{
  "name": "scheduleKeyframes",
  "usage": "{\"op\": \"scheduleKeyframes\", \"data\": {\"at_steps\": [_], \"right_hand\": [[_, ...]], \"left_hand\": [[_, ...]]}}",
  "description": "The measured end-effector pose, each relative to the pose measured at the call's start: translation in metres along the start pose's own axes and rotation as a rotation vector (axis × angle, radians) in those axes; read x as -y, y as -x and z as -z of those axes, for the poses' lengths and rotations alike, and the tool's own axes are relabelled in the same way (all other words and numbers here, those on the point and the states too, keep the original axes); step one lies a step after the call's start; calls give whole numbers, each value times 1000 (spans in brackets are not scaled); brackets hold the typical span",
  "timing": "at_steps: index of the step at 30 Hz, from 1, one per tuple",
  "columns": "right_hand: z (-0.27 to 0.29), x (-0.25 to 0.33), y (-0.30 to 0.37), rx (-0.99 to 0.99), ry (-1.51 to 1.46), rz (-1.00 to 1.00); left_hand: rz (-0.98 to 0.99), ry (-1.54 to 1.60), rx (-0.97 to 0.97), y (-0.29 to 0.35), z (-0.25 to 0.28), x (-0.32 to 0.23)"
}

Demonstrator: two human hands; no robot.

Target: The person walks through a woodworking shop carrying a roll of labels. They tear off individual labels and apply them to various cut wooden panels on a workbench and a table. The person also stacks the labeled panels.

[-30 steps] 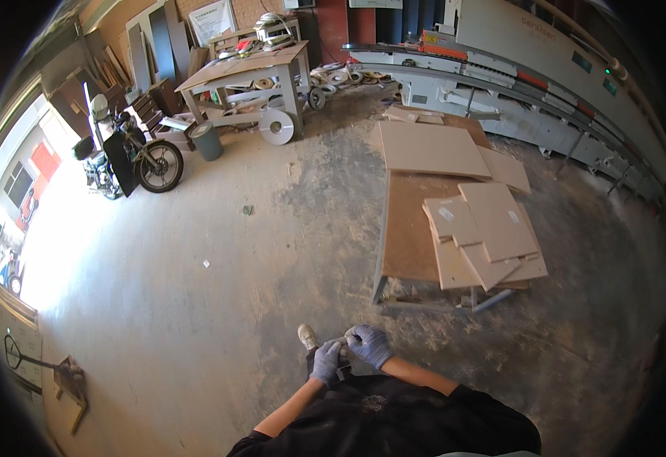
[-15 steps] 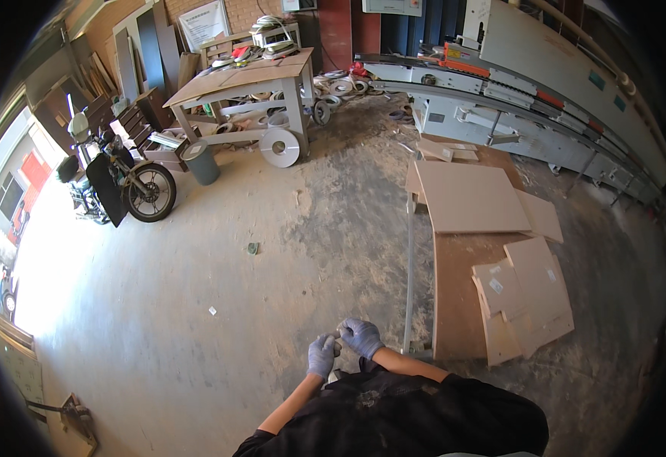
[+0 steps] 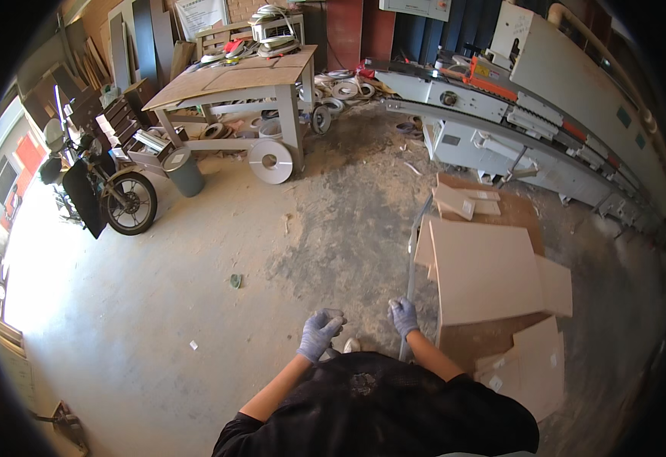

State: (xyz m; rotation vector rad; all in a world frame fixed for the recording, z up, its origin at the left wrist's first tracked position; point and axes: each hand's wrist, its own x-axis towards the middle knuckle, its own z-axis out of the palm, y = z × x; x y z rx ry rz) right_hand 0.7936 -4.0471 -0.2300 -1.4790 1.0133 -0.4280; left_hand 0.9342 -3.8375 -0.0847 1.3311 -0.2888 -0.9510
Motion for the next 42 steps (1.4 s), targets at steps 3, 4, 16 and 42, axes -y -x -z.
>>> {"op": "scheduleKeyframes", "data": {"at_steps": [3, 4, 16, 42], "right_hand": [[4, 0, -44, 23, -44, 55], [5, 0, -60, 37, -60, 25], [50, -15, -291, -683, 569, 8], [111, 23, -452, -1674, -338, -252]], "left_hand": [[54, 95, -74, -67, -3, 0], [77, 126, -79, -89, -1, 4], [174, 93, -71, -384, 75, -48], [360, -936, 1129, -839, -303, -70]]}}
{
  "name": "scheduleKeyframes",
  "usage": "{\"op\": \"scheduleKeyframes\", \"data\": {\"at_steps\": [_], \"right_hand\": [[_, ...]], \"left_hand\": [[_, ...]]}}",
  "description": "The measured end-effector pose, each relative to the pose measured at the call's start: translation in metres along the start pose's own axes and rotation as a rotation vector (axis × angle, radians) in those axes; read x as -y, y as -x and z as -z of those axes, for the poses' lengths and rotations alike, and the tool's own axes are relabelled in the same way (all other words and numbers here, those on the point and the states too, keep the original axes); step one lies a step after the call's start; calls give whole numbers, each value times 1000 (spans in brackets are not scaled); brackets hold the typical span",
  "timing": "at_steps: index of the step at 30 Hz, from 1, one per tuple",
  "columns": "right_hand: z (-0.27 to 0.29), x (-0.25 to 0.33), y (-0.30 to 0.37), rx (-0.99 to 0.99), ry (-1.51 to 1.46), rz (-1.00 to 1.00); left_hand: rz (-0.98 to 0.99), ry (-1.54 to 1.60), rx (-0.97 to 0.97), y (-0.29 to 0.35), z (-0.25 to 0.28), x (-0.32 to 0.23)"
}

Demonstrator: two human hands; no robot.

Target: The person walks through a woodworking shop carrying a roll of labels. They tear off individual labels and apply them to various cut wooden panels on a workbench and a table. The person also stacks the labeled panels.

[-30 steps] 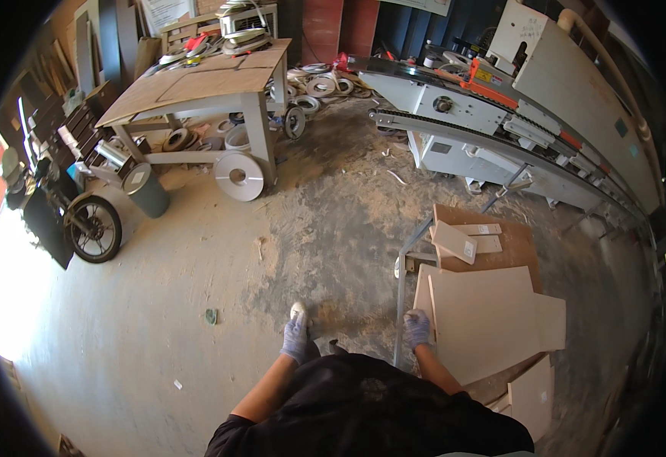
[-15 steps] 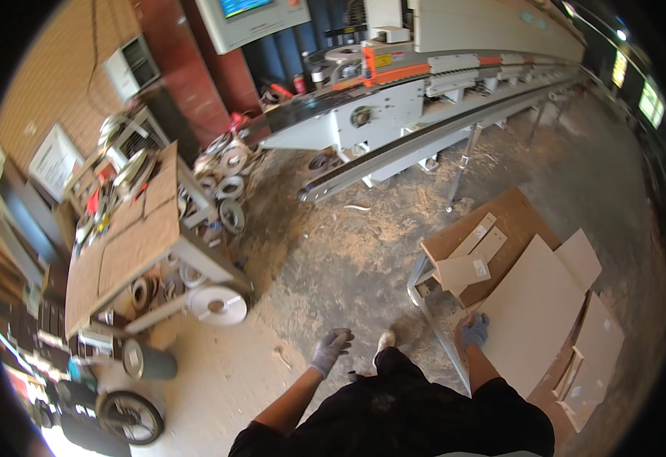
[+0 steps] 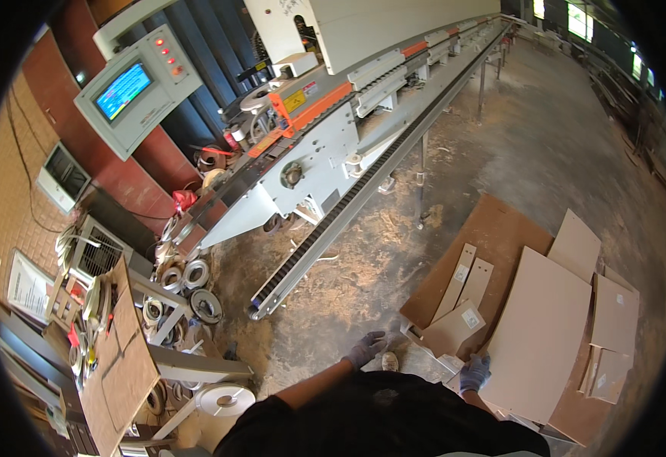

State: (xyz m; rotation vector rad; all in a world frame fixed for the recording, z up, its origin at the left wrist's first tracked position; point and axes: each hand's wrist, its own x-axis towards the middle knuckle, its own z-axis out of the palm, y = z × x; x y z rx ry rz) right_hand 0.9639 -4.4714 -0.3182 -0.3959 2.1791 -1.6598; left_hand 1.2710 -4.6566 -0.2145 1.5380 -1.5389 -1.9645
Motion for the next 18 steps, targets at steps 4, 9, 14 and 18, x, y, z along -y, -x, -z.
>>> {"op": "scheduleKeyframes", "data": {"at_steps": [4, 9, 14, 18], "right_hand": [[-40, 29, 34, 161, 684, 282], [-110, 29, 20, 74, 164, -309], [-188, 40, -44, 74, 104, -281], [-228, 50, -73, 40, 39, -299]], "left_hand": [[-306, -277, 115, -77, 15, 6], [-173, -480, 376, -148, -1, -27], [-360, -663, 418, -197, -17, -68], [-343, -720, 534, -234, -5, -95]]}}
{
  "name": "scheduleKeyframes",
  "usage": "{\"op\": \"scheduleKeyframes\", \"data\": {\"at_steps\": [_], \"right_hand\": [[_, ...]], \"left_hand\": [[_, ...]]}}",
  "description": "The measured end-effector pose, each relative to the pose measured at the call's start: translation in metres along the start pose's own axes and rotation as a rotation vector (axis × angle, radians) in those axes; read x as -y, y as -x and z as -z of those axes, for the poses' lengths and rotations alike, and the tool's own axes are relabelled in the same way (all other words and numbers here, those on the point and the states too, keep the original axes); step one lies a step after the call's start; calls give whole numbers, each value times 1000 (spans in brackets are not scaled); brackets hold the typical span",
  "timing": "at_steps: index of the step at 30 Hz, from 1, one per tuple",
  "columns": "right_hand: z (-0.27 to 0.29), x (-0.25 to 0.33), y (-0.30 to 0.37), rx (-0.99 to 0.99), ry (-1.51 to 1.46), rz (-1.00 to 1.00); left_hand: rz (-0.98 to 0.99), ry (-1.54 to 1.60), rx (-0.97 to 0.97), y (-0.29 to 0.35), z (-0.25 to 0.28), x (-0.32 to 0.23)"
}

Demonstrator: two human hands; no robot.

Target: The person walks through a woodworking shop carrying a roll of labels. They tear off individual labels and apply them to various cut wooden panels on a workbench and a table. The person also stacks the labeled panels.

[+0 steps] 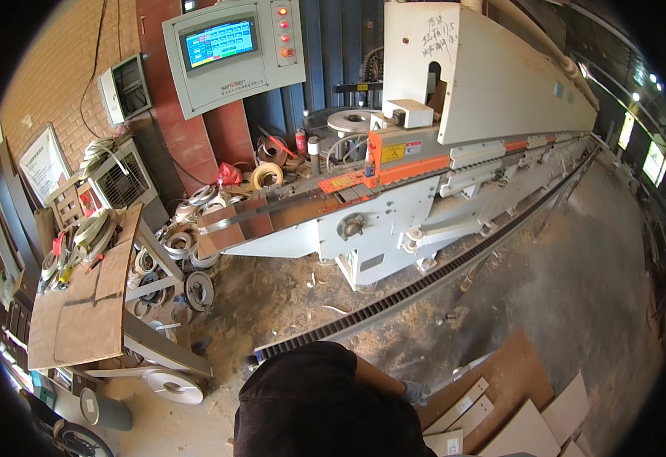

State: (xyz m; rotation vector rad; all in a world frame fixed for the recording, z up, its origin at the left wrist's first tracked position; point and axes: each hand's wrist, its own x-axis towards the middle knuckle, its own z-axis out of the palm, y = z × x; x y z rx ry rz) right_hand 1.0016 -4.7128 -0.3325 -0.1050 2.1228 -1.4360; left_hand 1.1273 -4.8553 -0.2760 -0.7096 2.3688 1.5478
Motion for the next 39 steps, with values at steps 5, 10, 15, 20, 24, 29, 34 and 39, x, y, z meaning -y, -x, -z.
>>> {"op": "scheduleKeyframes", "data": {"at_steps": [5, 10, 15, 20, 24, 29, 34, 39], "right_hand": [[-32, 10, -31, -50, -108, -38], [-11, -22, -18, -252, -379, -141], [10, -77, 36, -661, -840, -304], [10, -69, 36, -831, -765, -183], [15, -46, 25, -858, -679, -86], [18, -46, 20, -870, -650, -112], [41, -56, 5, -826, -762, -78], [101, -56, -7, -842, -640, -116]], "left_hand": [[-79, -12, -37, -8, 8, 29], [-125, 16, 59, -31, -4, 82], [-346, -112, 87, -80, 17, 118], [-246, -95, 302, -140, 15, 107], [277, 62, 426, -179, -17, 89], [990, 721, 748, -204, -15, 75], [783, 214, 603, -191, -25, 15], [695, 154, 570, -182, -48, -56]]}}
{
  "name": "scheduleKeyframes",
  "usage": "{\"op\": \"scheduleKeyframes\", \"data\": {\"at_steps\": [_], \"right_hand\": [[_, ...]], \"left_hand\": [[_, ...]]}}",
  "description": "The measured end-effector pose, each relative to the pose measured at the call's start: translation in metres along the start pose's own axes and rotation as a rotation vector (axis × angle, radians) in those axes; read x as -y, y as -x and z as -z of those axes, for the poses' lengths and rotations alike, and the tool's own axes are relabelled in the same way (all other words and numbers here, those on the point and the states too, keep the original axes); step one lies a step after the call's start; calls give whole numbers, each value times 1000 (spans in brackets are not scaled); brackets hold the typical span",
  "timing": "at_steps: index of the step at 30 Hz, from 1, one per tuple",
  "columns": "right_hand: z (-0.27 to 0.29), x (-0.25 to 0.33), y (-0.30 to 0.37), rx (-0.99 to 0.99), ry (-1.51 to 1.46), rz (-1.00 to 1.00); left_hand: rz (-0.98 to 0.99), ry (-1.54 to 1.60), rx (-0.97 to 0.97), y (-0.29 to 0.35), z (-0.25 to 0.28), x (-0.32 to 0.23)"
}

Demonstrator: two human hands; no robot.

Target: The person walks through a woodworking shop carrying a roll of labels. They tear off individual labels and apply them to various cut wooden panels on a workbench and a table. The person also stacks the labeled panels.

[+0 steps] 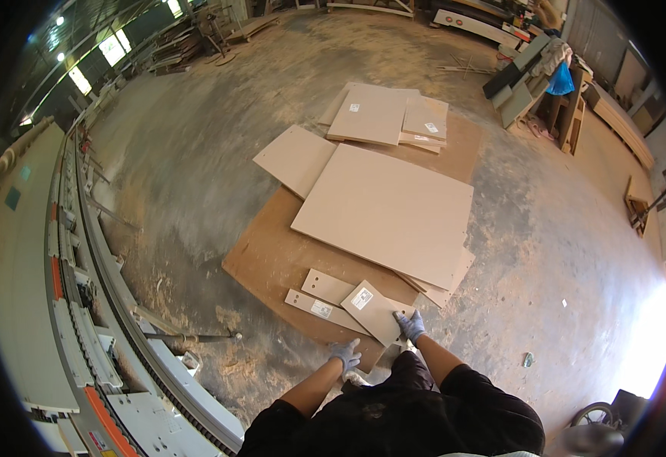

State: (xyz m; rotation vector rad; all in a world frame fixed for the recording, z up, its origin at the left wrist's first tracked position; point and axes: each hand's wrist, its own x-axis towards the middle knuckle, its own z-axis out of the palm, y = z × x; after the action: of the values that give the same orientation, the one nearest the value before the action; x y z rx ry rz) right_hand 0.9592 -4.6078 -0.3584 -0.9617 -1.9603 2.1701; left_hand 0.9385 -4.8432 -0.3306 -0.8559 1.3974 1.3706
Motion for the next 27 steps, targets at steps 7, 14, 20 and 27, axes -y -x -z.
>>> {"op": "scheduleKeyframes", "data": {"at_steps": [7, 14, 20, 27], "right_hand": [[34, 51, -72, -7, 224, -131], [77, 91, -166, -196, 101, -184], [105, 101, -159, -529, 147, -61], [58, 87, -142, -338, 648, -273]], "left_hand": [[-146, -37, 26, -12, -54, -31], [-464, -380, -80, -26, -78, -104], [-715, -923, -419, -58, -60, -194], [-653, -1271, -627, -78, -27, -338]]}}
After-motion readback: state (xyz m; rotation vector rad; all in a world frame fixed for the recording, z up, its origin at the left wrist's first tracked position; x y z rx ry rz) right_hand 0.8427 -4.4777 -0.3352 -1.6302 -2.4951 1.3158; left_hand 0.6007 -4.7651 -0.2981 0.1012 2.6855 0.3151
